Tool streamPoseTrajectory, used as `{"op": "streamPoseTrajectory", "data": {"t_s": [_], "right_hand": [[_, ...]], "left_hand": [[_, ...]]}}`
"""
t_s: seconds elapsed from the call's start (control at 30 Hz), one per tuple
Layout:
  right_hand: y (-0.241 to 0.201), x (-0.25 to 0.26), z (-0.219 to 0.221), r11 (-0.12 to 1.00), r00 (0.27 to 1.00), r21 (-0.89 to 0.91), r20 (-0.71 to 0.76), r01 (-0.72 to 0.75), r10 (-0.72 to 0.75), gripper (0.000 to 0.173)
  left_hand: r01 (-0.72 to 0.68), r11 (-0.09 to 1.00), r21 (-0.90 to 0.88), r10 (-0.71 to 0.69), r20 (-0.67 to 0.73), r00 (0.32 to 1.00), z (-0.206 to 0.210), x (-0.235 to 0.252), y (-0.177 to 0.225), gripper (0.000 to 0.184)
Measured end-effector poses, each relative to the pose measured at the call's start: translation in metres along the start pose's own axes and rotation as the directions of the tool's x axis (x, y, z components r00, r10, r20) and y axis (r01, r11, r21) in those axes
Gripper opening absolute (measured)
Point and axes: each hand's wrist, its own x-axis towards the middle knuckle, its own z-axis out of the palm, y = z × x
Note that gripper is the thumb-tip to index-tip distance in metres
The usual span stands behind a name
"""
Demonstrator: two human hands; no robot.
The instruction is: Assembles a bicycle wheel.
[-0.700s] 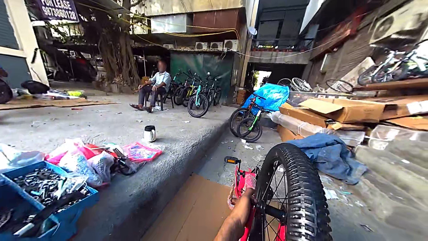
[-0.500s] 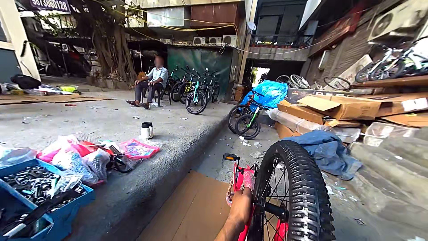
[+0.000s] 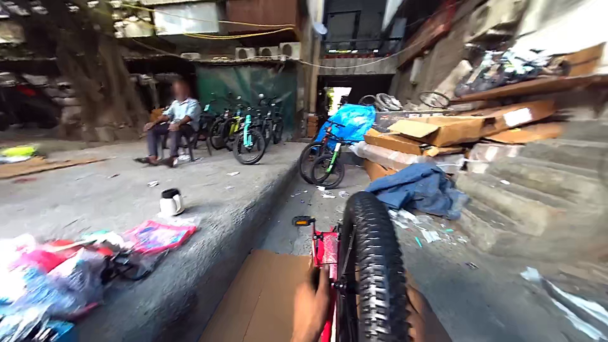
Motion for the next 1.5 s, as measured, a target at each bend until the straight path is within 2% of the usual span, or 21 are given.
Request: {"op": "streamPoseTrajectory", "data": {"t_s": [0.07, 0.13, 0.2, 0.33, 0.4, 0.5, 0.57, 0.67, 0.73, 0.77, 0.8, 0.83, 0.87, 0.9, 0.97, 1.03, 1.2, 1.27, 1.37, 1.4, 1.5], "right_hand": [[0.014, 0.008, -0.007, 0.99, 0.994, 0.144, 0.103, 0.011, -0.026, 0.041], [0.021, 0.014, -0.019, 0.956, 0.97, 0.291, 0.22, 0.035, -0.102, 0.027], [0.026, 0.013, -0.027, 0.925, 0.952, 0.377, 0.261, 0.052, -0.16, 0.026], [0.02, 0.012, -0.019, 0.826, 0.975, 0.535, 0.21, -0.178, 0.075, 0.032], [0.019, 0.014, -0.018, 0.834, 0.962, 0.509, 0.26, -0.214, 0.088, 0.04], [0.025, 0.017, -0.022, 0.891, 0.951, 0.443, 0.305, -0.099, -0.046, 0.024], [0.035, 0.02, -0.025, 0.878, 0.949, 0.474, 0.3, -0.06, -0.097, 0.025], [0.037, 0.014, -0.016, 0.762, 0.948, 0.607, 0.317, -0.225, 0.028, 0.024], [0.031, 0.016, -0.012, 0.8, 0.944, 0.545, 0.321, -0.252, 0.079, 0.045], [0.03, 0.018, -0.009, 0.848, 0.947, 0.477, 0.312, -0.23, 0.082, 0.054], [0.03, 0.02, -0.005, 0.899, 0.953, 0.392, 0.294, -0.194, 0.077, 0.059], [0.03, 0.022, -0.002, 0.943, 0.958, 0.29, 0.272, -0.165, 0.084, 0.063], [0.028, 0.024, 0.0, 0.969, 0.962, 0.191, 0.249, -0.157, 0.107, 0.066], [0.024, 0.024, 0.001, 0.981, 0.966, 0.115, 0.226, -0.156, 0.127, 0.066], [0.019, 0.02, 0.003, 0.988, 0.975, 0.073, 0.188, -0.132, 0.117, 0.062], [0.016, 0.015, 0.003, 0.99, 0.979, 0.081, 0.181, -0.112, 0.096, 0.057], [0.023, 0.005, 0.0, 0.988, 0.98, 0.151, 0.194, 0.016, -0.046, 0.043], [0.03, 0.006, 0.0, 0.975, 0.98, 0.21, 0.164, 0.073, -0.109, 0.038], [0.038, 0.006, -0.001, 0.95, 0.977, 0.277, 0.116, 0.142, -0.179, 0.032], [0.038, 0.007, -0.004, 0.946, 0.975, 0.299, 0.138, 0.126, -0.174, 0.031], [0.031, 0.009, -0.008, 0.917, 0.975, 0.399, 0.203, 0.002, -0.09, 0.033]], "left_hand": [[-0.054, 0.989, -0.139, 0.054, -0.004, 0.999, -0.005, -0.017, 0.007, 0.034], [0.012, 0.94, -0.342, 0.001, 0.037, 0.999, -0.01, -0.026, 0.012, 0.023], [0.104, 0.893, -0.437, -0.069, 0.095, 0.993, -0.016, -0.03, 0.016, 0.026], [0.14, 0.869, -0.475, -0.092, 0.123, 0.988, -0.018, -0.037, 0.031, 0.026], [0.103, 0.888, -0.448, -0.083, 0.063, 0.994, -0.013, -0.037, 0.032, 0.024], [-0.042, 0.939, -0.34, 0.028, -0.046, 0.999, -0.006, -0.016, 0.003, 0.015], [-0.056, 0.965, -0.255, 0.029, -0.107, 0.994, 0.0, -0.008, 0.009, 0.008], [0.032, 0.968, -0.25, -0.057, -0.092, 0.994, 0.002, -0.001, 0.003, 0.013], [-0.078, 0.939, -0.335, 0.072, -0.031, 0.997, -0.004, 0.01, -0.041, 0.027], [-0.076, 0.935, -0.345, 0.085, 0.012, 0.996, -0.009, 0.008, -0.046, 0.031], [0.01, 0.947, -0.321, -0.003, 0.021, 1.0, -0.011, -0.004, -0.028, 0.029], [0.154, 0.952, -0.263, -0.159, -0.001, 0.987, -0.009, -0.019, 0.01, 0.026], [0.196, 0.952, -0.235, -0.204, -0.012, 0.979, -0.007, -0.031, 0.036, 0.025], [0.132, 0.964, -0.232, -0.139, -0.015, 0.99, -0.005, -0.039, 0.043, 0.025], [-0.11, 0.964, -0.24, 0.103, -0.041, 0.994, 0.0, -0.033, 0.016, 0.031], [-0.138, 0.971, -0.195, 0.129, -0.059, 0.99, 0.005, -0.023, 0.007, 0.029], [-0.039, 0.979, -0.199, 0.022, -0.089, 0.996, 0.009, 0.01, -0.019, 0.013], [-0.096, 0.964, -0.25, 0.08, -0.074, 0.994, 0.006, -0.009, -0.004, 0.019], [-0.128, 0.921, -0.368, 0.131, -0.018, 0.991, -0.004, -0.015, -0.027, 0.033], [-0.124, 0.909, -0.398, 0.131, -0.009, 0.991, -0.005, -0.013, -0.03, 0.033], [-0.089, 0.966, -0.244, 0.076, -0.062, 0.995, -0.001, -0.011, 0.0, 0.02]]}}
